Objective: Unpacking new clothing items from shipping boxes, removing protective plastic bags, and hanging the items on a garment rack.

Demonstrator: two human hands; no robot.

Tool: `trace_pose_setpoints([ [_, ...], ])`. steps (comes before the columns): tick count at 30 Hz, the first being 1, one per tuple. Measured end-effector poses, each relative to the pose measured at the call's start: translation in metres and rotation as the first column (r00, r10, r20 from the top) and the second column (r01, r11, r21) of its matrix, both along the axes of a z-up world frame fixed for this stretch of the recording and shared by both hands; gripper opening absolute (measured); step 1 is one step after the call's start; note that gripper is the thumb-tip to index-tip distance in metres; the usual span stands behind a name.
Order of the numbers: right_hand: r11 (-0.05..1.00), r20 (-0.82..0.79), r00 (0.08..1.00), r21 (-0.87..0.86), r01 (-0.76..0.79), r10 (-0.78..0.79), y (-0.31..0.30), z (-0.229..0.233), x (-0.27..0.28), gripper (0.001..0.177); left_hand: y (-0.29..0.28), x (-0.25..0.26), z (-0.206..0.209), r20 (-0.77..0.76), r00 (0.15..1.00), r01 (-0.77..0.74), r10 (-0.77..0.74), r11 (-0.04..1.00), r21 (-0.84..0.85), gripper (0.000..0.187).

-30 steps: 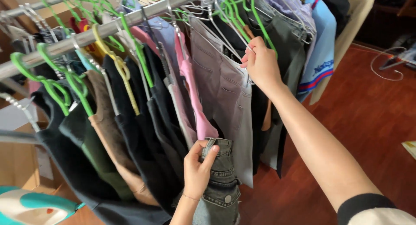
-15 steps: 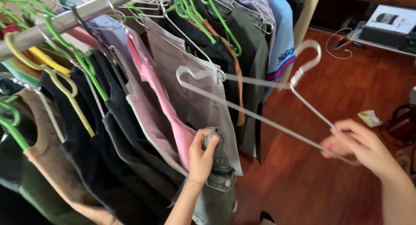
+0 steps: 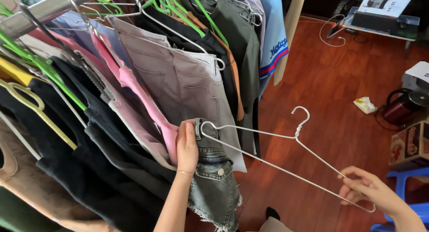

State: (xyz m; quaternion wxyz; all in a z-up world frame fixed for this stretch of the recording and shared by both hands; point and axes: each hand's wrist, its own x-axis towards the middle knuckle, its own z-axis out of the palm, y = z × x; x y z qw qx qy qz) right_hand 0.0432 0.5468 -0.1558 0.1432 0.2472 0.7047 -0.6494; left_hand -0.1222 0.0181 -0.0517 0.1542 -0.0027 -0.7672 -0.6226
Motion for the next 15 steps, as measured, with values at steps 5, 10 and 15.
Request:
trace_pose_setpoints([
  [5, 0.999, 0.016, 0.999, -0.031, -0.031, 0.031, 0.001, 0.004, -0.007, 0.024, -0.009, 0.005, -0.001, -0.055, 0.998, 0.03, -0.031, 0.999, -0.022, 0.026],
  [10, 0.991, 0.023, 0.991, -0.022, -0.135, 0.135, -0.023, 0.018, -0.025, 0.021, -0.002, 0.029, 0.002, 0.005, 0.99, 0.141, -0.141, 0.987, 0.077, 0.032],
  [15, 0.702, -0.369, 0.853, -0.491, -0.515, 0.368, -0.02, -0.068, -0.044, 0.065, 0.009, 0.056, 0.034, 0.063, 0.991, 0.103, -0.119, 0.973, 0.206, 0.041],
])
